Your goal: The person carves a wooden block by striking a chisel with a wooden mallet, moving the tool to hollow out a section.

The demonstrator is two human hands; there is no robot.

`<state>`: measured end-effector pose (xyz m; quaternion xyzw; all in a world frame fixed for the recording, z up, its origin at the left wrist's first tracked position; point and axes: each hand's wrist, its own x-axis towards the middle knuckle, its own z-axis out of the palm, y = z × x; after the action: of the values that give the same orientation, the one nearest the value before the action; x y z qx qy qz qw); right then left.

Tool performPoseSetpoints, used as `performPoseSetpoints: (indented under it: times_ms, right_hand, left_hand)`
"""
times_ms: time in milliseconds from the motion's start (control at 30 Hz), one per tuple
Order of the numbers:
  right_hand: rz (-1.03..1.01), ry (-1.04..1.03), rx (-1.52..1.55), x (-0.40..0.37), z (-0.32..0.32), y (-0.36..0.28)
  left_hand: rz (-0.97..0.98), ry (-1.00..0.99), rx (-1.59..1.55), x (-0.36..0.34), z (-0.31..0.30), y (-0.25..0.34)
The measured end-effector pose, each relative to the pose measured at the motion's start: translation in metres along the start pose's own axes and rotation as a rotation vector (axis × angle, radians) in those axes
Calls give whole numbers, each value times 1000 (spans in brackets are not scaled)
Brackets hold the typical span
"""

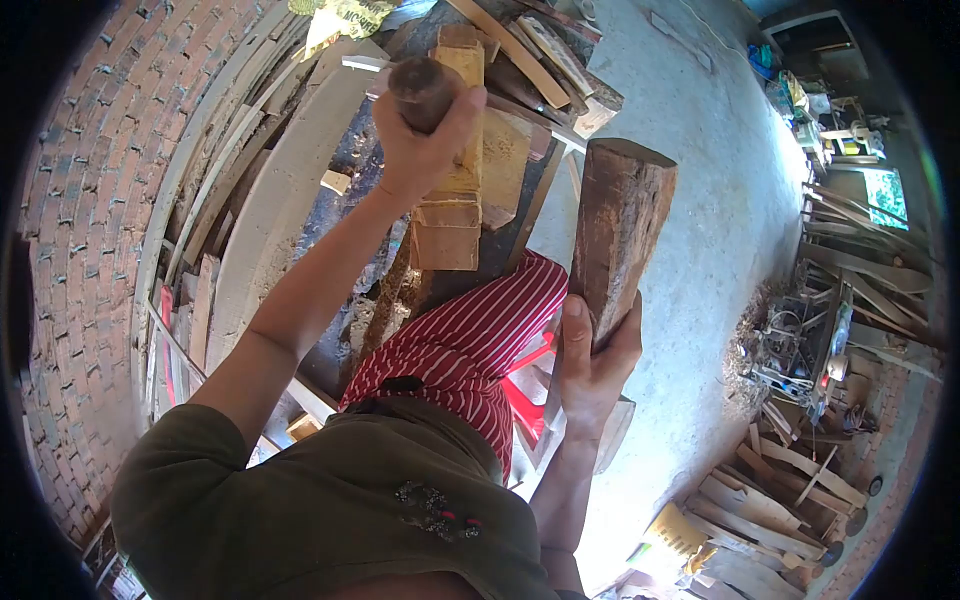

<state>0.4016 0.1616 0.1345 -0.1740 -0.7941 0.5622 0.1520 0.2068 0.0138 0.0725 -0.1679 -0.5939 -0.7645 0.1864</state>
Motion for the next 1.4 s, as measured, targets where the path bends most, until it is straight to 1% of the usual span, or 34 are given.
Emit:
performPoseSetpoints:
  times_ms: [67, 133, 200, 333, 400, 433, 500, 533, 600, 633, 667, 733, 767, 833, 900, 967, 1033, 1067, 1100, 1167, 1200, 1233, 1300, 1367, 1400]
  right_hand:
    - [9, -2, -6, -2, 0, 0]
    - [11, -12, -11, -1, 0, 2]
    - [-42, -8, -52, 1, -2, 8]
    - [-69, -19, -60, 7, -2, 11]
    - [-57, -4, 11, 8, 3, 4]
    - [-59, -6, 9, 8, 1, 5]
    - [36, -14, 74, 8, 0, -8]
    - [10, -2, 84, 9, -2, -10]
    - [-61, 28, 80, 10, -7, -19]
    - [-118, 83, 47, 9, -7, -25]
    - [-116, 75, 45, 8, -7, -32]
    - [-304, 170, 8, 7, -7, -42]
    - [-305, 171, 5, 8, -7, -39]
    - [-247, 39, -116, 11, -5, -22]
    - [-185, -82, -240, 10, -7, -10]
    - [-175, -52, -193, 7, -3, -10]
    - [-191, 22, -2, 4, -1, -18]
    - [-317, -114, -93, 10, -23, -10]
    - [-311, -39, -42, 3, -7, -27]
    - [-207, -29, -135, 6, -10, -2]
    - [-208, -66, -311, 9, 1, -4]
    - [-224, -75, -211, 12, 3, -2]
    - [-92, -45, -91, 9, 7, -19]
    - [-81, -9, 35, 6, 2, -15]
    - [-94, -9, 45, 7, -1, -13]
  left_hand:
    - [-23, 3, -21, -1, -5, -10]
    - [-40, 13, -40, -1, -5, -7]
    - [80, 44, -26, -6, 0, 2]
    - [31, 106, 28, -23, 15, 9]
    - [-20, -16, 4, -33, 24, 9]
    - [-20, -1, 11, -36, 27, 12]
    - [148, -101, 178, -41, 33, 16]
    - [146, -90, 184, -43, 38, 15]
    - [322, -68, 168, -46, 47, 12]
    - [319, -61, 174, -47, 48, 13]
    - [315, -87, 175, -49, 49, 14]
    - [301, -119, 156, -50, 50, 14]
    - [302, -119, 152, -49, 51, 14]
    - [286, -141, 181, -48, 50, 16]
    - [264, -143, 210, -50, 43, 5]
    - [252, -126, 261, -45, 43, -8]
    - [220, -120, 230, -51, 44, -6]
    - [209, -112, 211, -50, 45, -7]
    - [214, -113, 210, -49, 44, -7]
    - [200, -121, 239, -50, 47, -6]
    - [205, -123, 229, -51, 49, -6]
    - [210, -153, 248, -50, 49, -6]
    - [220, -167, 286, -40, 49, -9]
    - [180, -149, 276, -30, 54, -4]
    - [189, -125, 265, -25, 56, 1]
